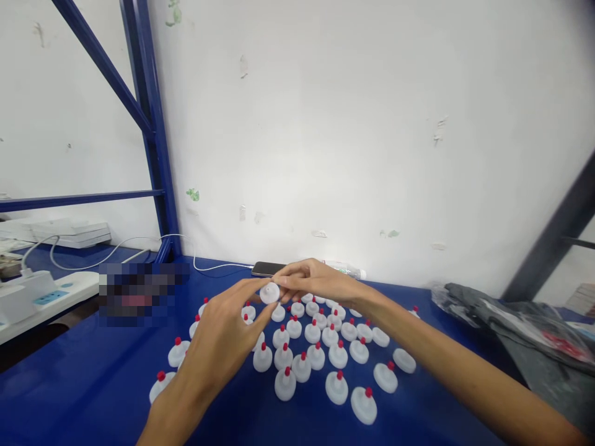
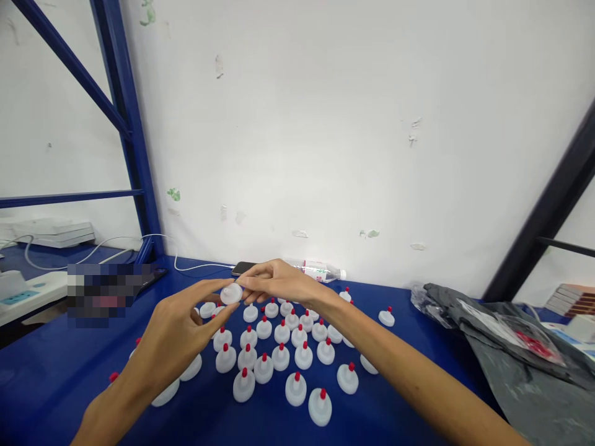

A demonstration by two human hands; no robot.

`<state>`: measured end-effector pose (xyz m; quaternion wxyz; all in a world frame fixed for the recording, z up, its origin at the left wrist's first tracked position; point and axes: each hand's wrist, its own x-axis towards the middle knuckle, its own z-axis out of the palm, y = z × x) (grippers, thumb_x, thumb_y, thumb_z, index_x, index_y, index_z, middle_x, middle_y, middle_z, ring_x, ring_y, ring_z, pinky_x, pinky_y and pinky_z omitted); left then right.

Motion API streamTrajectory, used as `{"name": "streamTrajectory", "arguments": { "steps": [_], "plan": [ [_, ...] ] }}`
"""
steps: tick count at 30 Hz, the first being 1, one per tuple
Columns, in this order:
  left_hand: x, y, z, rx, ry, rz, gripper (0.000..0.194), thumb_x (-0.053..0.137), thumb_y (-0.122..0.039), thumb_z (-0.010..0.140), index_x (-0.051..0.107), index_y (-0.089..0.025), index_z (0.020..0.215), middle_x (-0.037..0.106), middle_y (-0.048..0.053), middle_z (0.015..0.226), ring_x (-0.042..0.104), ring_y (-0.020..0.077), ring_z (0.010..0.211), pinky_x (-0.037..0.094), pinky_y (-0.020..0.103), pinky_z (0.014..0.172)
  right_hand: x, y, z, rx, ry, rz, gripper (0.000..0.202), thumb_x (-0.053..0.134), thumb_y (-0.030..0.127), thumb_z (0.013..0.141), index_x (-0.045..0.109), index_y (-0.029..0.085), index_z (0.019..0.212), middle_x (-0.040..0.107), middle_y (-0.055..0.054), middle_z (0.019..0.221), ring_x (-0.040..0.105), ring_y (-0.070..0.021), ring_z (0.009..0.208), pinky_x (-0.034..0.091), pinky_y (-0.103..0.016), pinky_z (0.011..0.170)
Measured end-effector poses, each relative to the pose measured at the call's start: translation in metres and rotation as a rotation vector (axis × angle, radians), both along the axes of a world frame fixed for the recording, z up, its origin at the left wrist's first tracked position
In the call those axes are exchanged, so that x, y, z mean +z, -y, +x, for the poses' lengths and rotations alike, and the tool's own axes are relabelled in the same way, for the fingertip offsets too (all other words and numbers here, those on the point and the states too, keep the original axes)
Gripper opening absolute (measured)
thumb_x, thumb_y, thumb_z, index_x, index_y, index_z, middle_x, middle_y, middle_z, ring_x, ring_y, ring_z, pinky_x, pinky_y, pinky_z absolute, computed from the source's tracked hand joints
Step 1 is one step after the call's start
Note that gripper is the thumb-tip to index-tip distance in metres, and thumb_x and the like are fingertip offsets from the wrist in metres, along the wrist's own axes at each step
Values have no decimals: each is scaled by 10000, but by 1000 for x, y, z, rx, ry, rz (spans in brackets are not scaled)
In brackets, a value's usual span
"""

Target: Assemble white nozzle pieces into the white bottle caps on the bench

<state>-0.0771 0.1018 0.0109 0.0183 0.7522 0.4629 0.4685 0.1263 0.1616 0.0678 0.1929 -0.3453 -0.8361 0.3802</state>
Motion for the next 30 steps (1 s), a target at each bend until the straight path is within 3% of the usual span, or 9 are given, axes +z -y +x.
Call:
{"name": "streamTrajectory", "arguments": {
  "steps": [3, 7, 13, 17, 21, 24, 30],
  "plan": [
    [0, -1, -3, 49, 29, 0, 303, 640, -354, 907, 665, -264, 1195, 727, -2, 1137, 692, 151, 781, 506, 255, 590, -7, -16, 2, -116, 152, 219, 376, 509, 463, 1002, 711, 177, 1140, 777, -81, 1032, 730, -199, 945, 545, -297, 818],
    [-1, -1, -3, 106, 20, -22, 308, 628, -341, 901, 665, -277, 1200, 706, -10, 1068, 663, 138, 723, 504, 258, 577, -24, -37, -2, -139, 394, 322, 132, 673, 286, 911, 752, 181, 923, 765, -69, 977, 708, -231, 954, 523, -327, 858],
    [-3, -2, -4, 153, -23, -24, 333, 597, -348, 903, 669, -246, 1211, 719, 7, 1196, 704, 192, 897, 529, 283, 642, -41, -48, -13, -20, 737, 272, 304, 630, 359, 973, 631, 178, 1217, 644, -80, 1234, 658, -224, 1033, 567, -425, 872],
    [-3, -2, -4, 149, -39, -9, 350, 589, -336, 897, 681, -209, 1210, 763, 20, 1126, 729, 206, 896, 549, 318, 765, -43, -49, -18, -13, 808, 265, 327, 634, 355, 970, 620, 184, 1249, 628, -86, 1271, 649, -238, 1064, 563, -431, 885],
    [-2, -2, -2, 124, -56, 1, 361, 586, -322, 895, 681, -205, 1223, 758, 20, 1005, 694, 174, 714, 541, 313, 704, -43, -49, -22, -36, 791, 273, 333, 636, 354, 968, 617, 188, 1257, 624, -88, 1280, 648, -239, 1068, 564, -429, 883],
    [-2, -1, -2, 115, -74, -8, 372, 566, -321, 904, 677, -196, 1236, 727, 29, 982, 666, 171, 692, 521, 313, 657, -38, -47, -20, -57, 702, 295, 332, 633, 356, 971, 614, 184, 1254, 628, -86, 1267, 652, -230, 1052, 567, -428, 874],
    [-1, 1, -2, 160, -86, -96, 411, 553, -394, 914, 666, -227, 1272, 674, 23, 969, 625, 171, 701, 503, 332, 651, -11, -32, -3, -98, 281, 369, 103, 693, 255, 897, 733, 163, 924, 765, -51, 932, 710, -187, 891, 544, -314, 839]
  ]
}}
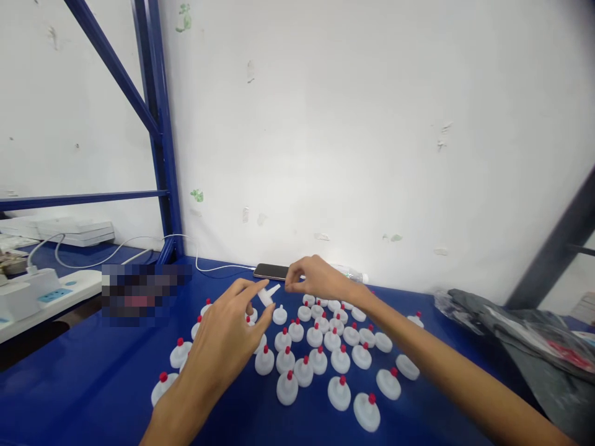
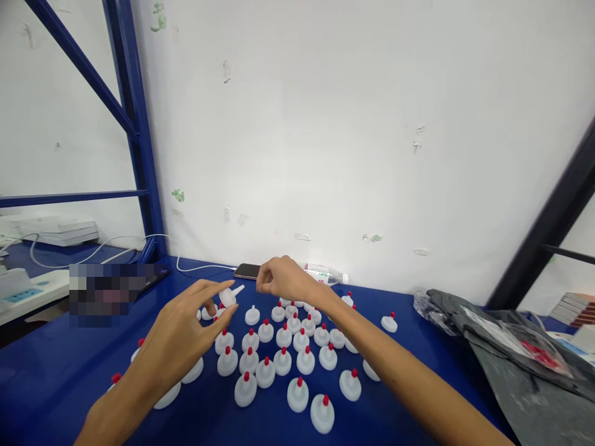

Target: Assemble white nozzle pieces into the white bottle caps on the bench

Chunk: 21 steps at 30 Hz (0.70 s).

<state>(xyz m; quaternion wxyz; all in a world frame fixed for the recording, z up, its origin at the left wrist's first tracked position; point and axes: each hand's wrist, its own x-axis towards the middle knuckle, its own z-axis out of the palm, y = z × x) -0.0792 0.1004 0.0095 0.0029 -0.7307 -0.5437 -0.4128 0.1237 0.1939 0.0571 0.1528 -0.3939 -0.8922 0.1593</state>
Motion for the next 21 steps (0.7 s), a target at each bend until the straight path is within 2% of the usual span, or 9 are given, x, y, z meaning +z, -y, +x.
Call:
{"name": "streamTrajectory", "arguments": {
  "steps": [3, 5, 9, 15, 21],
  "plan": [
    [0, 0, 2, 26, -3, -65, 435, 546, -425, 914, 658, -242, 1292, 657, 24, 983, 617, 168, 691, 500, 339, 645, 10, 13, 6, 53, -189, 6, 191, 653, 337, 929, 729, 197, 1033, 779, -25, 947, 719, -163, 907, 536, -273, 843],
    [1, 0, 3, 23, -4, -83, 451, 534, -439, 920, 646, -244, 1311, 650, 27, 991, 618, 168, 694, 502, 341, 651, 12, 20, 7, 102, -298, -30, 219, 642, 380, 934, 745, 201, 1007, 778, -24, 933, 718, -159, 886, 540, -268, 814],
    [2, 0, 4, 5, 5, -59, 461, 516, -466, 936, 638, -246, 1322, 643, 28, 1004, 620, 163, 691, 493, 320, 617, 10, 30, 4, 175, -463, -119, 197, 727, 392, 868, 785, 209, 913, 776, -26, 864, 710, -166, 829, 541, -286, 784],
    [1, -1, 4, -15, 15, -25, 461, 519, -461, 948, 624, -244, 1341, 647, 34, 1009, 618, 154, 678, 495, 290, 591, 11, 34, 3, 69, -477, -31, 155, 721, 350, 874, 795, 215, 895, 786, -28, 887, 717, -165, 851, 532, -307, 861],
    [-2, -1, 4, -33, 43, 4, 447, 538, -466, 957, 620, -247, 1337, 648, 31, 1049, 610, 143, 678, 509, 293, 600, 15, 33, 7, 61, -467, -114, 202, 740, 397, 851, 802, 210, 897, 783, -33, 869, 709, -180, 824, 542, -285, 763]
  ]
}}
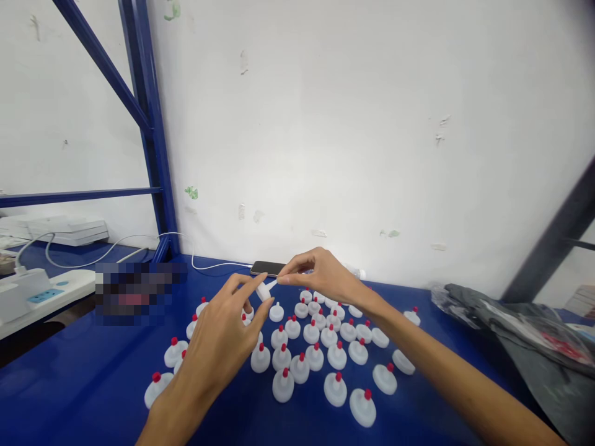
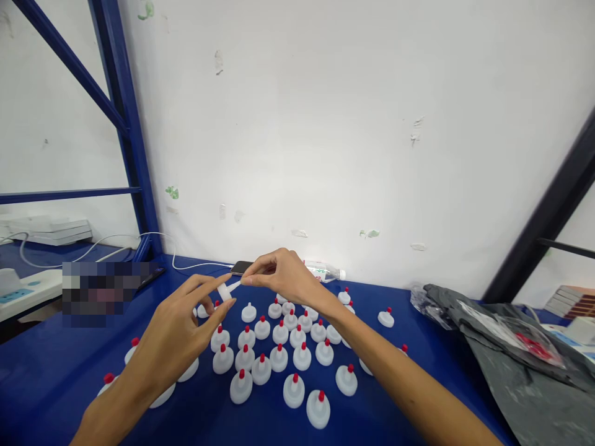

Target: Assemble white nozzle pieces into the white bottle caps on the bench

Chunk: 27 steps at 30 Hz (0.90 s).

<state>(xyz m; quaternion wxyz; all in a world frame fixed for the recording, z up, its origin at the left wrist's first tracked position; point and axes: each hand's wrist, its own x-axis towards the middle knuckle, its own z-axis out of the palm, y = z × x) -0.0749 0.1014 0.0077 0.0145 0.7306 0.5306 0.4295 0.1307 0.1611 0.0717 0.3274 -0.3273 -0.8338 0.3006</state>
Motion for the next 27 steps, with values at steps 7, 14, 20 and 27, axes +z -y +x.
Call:
{"name": "streamTrajectory", "arguments": {
  "steps": [7, 14, 20, 27],
  "plan": [
    [-1, -2, -1, -46, 18, 11, 437, 556, -447, 966, 610, -253, 1354, 654, 22, 1065, 626, 136, 686, 533, 290, 621, -5, -2, -3, 56, -115, -90, 247, 781, 429, 808, 804, 198, 892, 778, -40, 859, 703, -171, 816, 534, -275, 757],
    [-2, -4, -2, -129, 62, 47, 400, 586, -409, 966, 603, -285, 1346, 685, 0, 1149, 656, 115, 685, 562, 282, 709, -8, -6, 0, 271, -147, -360, 253, 738, 406, 866, 790, 230, 1041, 776, -38, 979, 695, -160, 945, 509, -294, 871],
    [-2, -4, -1, -89, 76, -19, 574, 601, -492, 943, 455, -324, 1472, 670, 27, 1310, 737, 155, 780, 545, 255, 606, -8, -11, 3, 206, 23, -350, 310, 679, 437, 910, 746, 218, 1120, 772, -51, 1009, 695, -159, 975, 511, -259, 810],
    [7, 4, -2, 3, 96, 16, 413, 502, -433, 987, 538, -303, 1377, 674, 24, 1270, 725, 149, 780, 530, 249, 569, -28, -40, 6, -63, 296, -197, 335, 627, 461, 931, 749, 159, 1006, 785, -66, 944, 682, -149, 700, 526, -258, 650]
  ]
}}
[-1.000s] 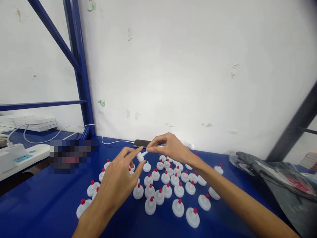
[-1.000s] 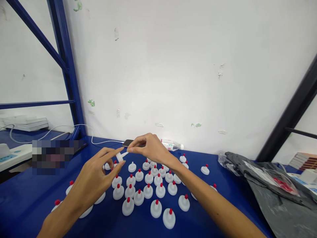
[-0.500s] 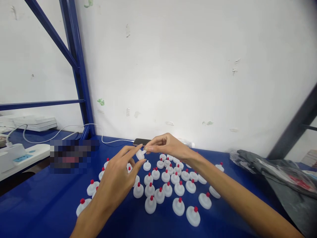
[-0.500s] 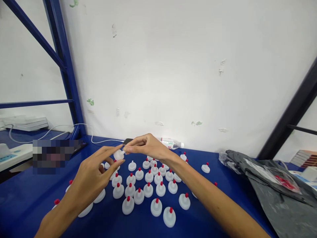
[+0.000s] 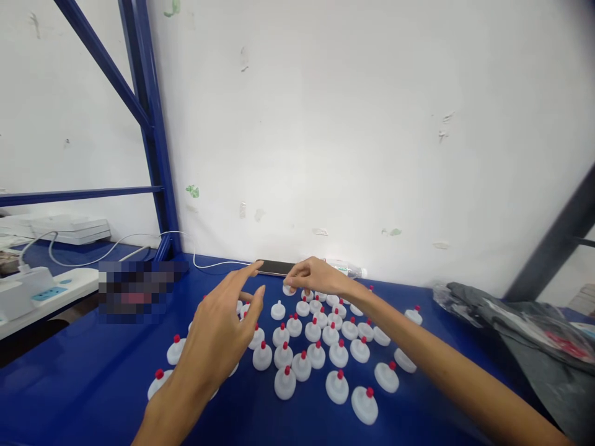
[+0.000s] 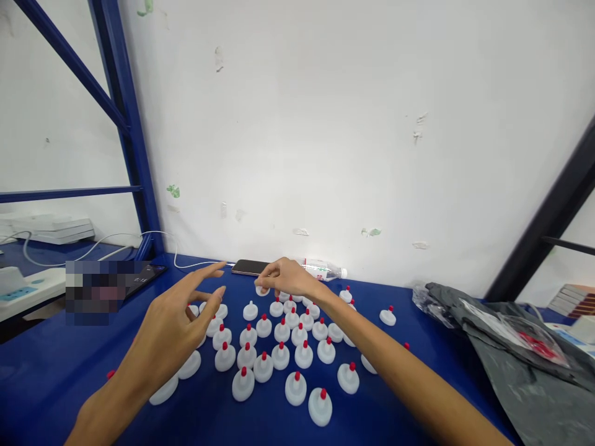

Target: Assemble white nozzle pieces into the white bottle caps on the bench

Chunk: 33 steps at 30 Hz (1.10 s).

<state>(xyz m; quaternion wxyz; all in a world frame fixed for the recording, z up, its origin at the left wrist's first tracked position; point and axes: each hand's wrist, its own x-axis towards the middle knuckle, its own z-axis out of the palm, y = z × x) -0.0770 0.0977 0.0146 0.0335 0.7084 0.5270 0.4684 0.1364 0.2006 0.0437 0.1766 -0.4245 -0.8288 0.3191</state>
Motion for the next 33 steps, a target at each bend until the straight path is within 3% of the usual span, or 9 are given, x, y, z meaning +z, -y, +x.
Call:
{"name": "streamTrajectory", "arguments": {
  "steps": [3, 8, 15, 17, 20, 22, 26, 29, 33],
  "plan": [
    [0, 0, 0, 2, -21, 5, 373, 493, -414, 985, 572, -295, 1329, 681, 14, 1251, 716, 143, 779, 520, 255, 573, -11, -11, -8, -14, 183, 33, 250, 636, 384, 948, 738, 158, 980, 764, -45, 908, 686, -166, 760, 546, -289, 701],
    [0, 0, -2, -8, -38, -13, 343, 492, -390, 985, 590, -293, 1299, 684, 4, 1235, 706, 136, 783, 512, 258, 586, -17, -15, -19, -32, 392, 125, 296, 628, 374, 974, 639, 166, 1184, 664, -75, 1174, 670, -200, 967, 575, -408, 839],
    [4, 2, -7, -29, -37, -30, 313, 496, -369, 980, 627, -271, 1246, 716, 10, 1111, 688, 143, 741, 491, 263, 568, -3, 15, -27, -156, 352, 424, 351, 467, 467, 1022, 709, 252, 1158, 762, -52, 1041, 688, -235, 969, 472, -321, 797],
    [4, 2, -7, -25, -52, -32, 305, 499, -367, 975, 632, -279, 1235, 714, 3, 1096, 682, 149, 749, 493, 268, 577, -6, 19, -32, -119, 364, 433, 295, 592, 484, 956, 756, 262, 1059, 780, -35, 972, 705, -217, 881, 460, -286, 718],
    [2, 1, -7, 3, -94, -54, 314, 488, -381, 973, 642, -277, 1226, 710, 11, 1110, 686, 172, 788, 504, 286, 596, -11, 18, -37, -70, 399, 424, 141, 730, 360, 867, 791, 235, 891, 786, -32, 851, 712, -209, 794, 439, -268, 640],
    [1, 0, -6, 16, -132, -88, 332, 475, -392, 975, 646, -275, 1235, 708, 23, 1130, 695, 194, 824, 514, 302, 611, -9, 17, -37, -59, 393, 434, 113, 705, 310, 892, 792, 239, 883, 790, -21, 873, 715, -196, 820, 445, -259, 660],
    [-2, -2, -6, 15, -193, -131, 362, 457, -400, 983, 638, -276, 1271, 691, 39, 1185, 699, 229, 910, 543, 344, 706, 2, 20, -33, -89, 365, 474, 221, 598, 378, 974, 772, 249, 1019, 785, -35, 1005, 709, -197, 907, 466, -272, 733],
    [-4, -2, -6, 20, -207, -138, 367, 454, -394, 983, 639, -261, 1272, 687, 52, 1191, 699, 240, 934, 548, 381, 789, -2, 23, -33, -91, 394, 464, 226, 710, 397, 889, 774, 236, 1035, 786, -64, 951, 708, -244, 911, 468, -301, 733],
    [-6, -2, -6, 35, -240, -166, 369, 443, -402, 990, 637, -279, 1279, 690, 54, 1198, 706, 267, 971, 553, 394, 773, -15, 19, -38, -48, 389, 409, 73, 769, 243, 817, 800, 214, 876, 782, -64, 838, 713, -233, 819, 455, -285, 678]
  ]
}}
